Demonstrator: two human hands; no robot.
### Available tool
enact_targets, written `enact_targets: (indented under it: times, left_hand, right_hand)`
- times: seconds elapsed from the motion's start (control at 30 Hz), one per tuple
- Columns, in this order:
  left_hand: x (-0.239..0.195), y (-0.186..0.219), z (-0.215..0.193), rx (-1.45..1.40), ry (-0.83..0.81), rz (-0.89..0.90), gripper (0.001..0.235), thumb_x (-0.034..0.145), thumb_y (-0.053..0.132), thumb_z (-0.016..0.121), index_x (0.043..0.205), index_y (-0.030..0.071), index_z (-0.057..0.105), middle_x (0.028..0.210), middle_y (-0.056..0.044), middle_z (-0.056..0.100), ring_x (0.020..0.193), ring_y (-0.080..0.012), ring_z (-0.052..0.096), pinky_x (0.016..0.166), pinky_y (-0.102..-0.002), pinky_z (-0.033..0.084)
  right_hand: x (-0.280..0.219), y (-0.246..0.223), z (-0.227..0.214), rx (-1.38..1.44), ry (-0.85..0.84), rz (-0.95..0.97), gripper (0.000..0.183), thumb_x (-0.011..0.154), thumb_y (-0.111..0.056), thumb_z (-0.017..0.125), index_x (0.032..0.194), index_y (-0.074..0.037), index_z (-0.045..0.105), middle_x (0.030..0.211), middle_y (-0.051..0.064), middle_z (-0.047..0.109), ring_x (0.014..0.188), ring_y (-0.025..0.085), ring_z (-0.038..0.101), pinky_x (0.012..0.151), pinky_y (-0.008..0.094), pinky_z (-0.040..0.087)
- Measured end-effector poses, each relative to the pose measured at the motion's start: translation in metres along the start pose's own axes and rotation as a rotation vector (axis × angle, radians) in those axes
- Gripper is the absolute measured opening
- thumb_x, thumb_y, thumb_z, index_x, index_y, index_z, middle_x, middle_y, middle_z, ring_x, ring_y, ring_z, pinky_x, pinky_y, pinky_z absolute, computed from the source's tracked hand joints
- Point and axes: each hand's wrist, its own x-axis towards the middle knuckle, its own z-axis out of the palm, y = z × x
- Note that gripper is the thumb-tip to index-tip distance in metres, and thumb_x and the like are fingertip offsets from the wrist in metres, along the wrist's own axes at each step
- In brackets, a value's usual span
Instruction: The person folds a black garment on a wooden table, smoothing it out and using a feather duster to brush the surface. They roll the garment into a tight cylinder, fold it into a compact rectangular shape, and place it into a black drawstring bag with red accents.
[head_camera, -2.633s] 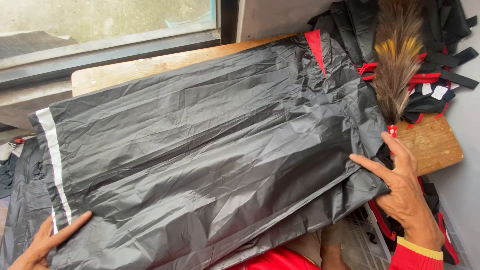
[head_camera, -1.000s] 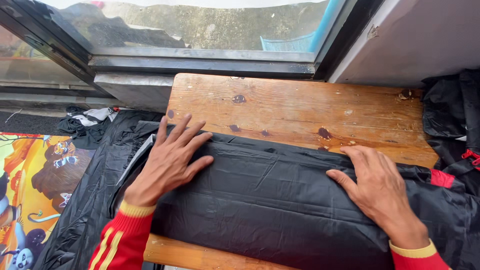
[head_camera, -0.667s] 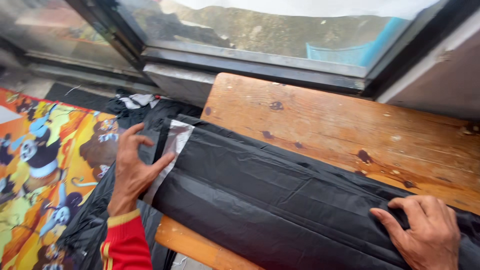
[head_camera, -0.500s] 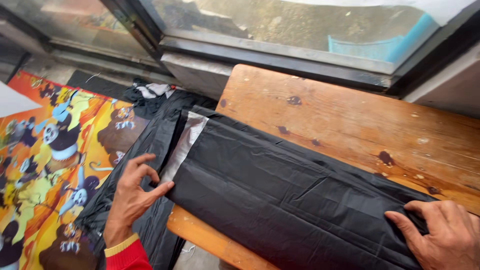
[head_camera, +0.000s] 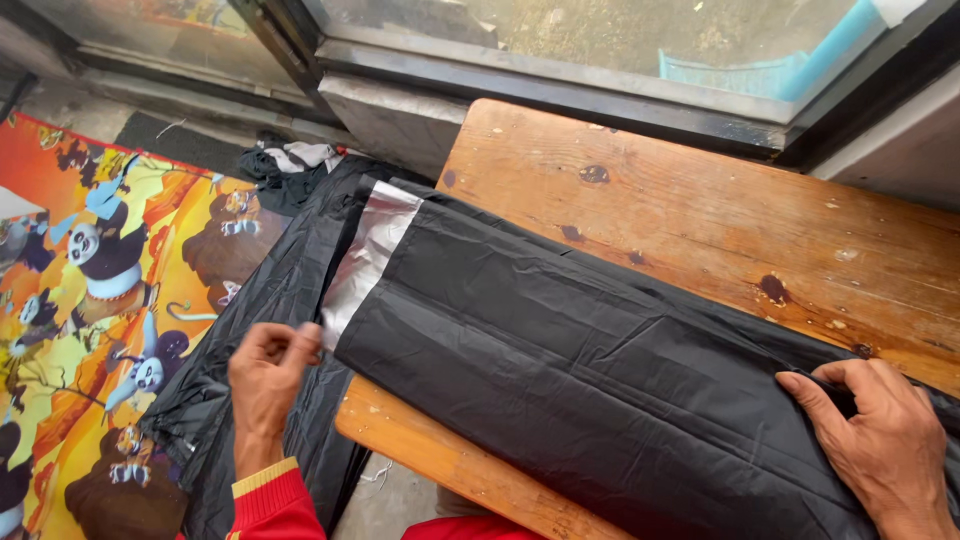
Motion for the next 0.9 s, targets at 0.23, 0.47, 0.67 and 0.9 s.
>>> enact_targets:
  times: [0.23, 0.47, 0.67, 0.9]
  left_hand:
    - [-0.017, -0.005, 0.013, 0.040, 0.037, 0.047, 0.015, 0.080, 0.019, 0.077, 0.080, 0.007, 0.067, 0.072, -0.001, 0.067, 0.065, -0.0077, 0.063, 0.062, -0.020, 0.050]
    - [-0.005, -0.041, 0.040, 0.200, 0.166, 0.342, 0.009, 0.092, 0.016, 0.061, 0.093, 0.007, 0.064, 0.082, -0.005, 0.067, 0.068, -0.0194, 0.063, 0.068, -0.034, 0.050]
    - [0.019, -0.063, 0.033, -1.102, -0.048, 0.126, 0.008, 0.097, 0.009, 0.054, 0.105, 0.007, 0.052, 0.095, -0.007, 0.061, 0.089, -0.0129, 0.060, 0.088, -0.023, 0.049]
    - [0.024, -0.017, 0.009, 0.021, -0.032, 0.007, 0.025, 0.098, 0.039, 0.049, 0.099, 0.015, 0.054, 0.088, 0.000, 0.051, 0.085, -0.0149, 0.046, 0.080, -0.031, 0.037]
  right_hand:
    - [-0.003, 0.016, 0.022, 0.075, 0.094, -0.059, 0.027, 0.090, -0.035, 0.077, 0.092, -0.010, 0.067, 0.088, 0.005, 0.063, 0.085, 0.022, 0.061, 0.084, 0.038, 0.047]
    - [0.001, 0.000, 0.006, 0.060, 0.017, 0.036, 0.028, 0.091, -0.041, 0.072, 0.090, -0.013, 0.067, 0.087, 0.002, 0.064, 0.089, 0.022, 0.062, 0.091, 0.037, 0.046]
    - [0.002, 0.011, 0.014, 0.035, 0.000, -0.003, 0.030, 0.090, -0.040, 0.070, 0.083, -0.013, 0.063, 0.082, 0.000, 0.061, 0.085, 0.020, 0.060, 0.086, 0.037, 0.044]
    - [0.008, 0.006, 0.008, 0.070, -0.034, 0.037, 0.029, 0.089, -0.041, 0.069, 0.081, -0.014, 0.063, 0.078, -0.001, 0.060, 0.081, 0.019, 0.059, 0.084, 0.035, 0.043]
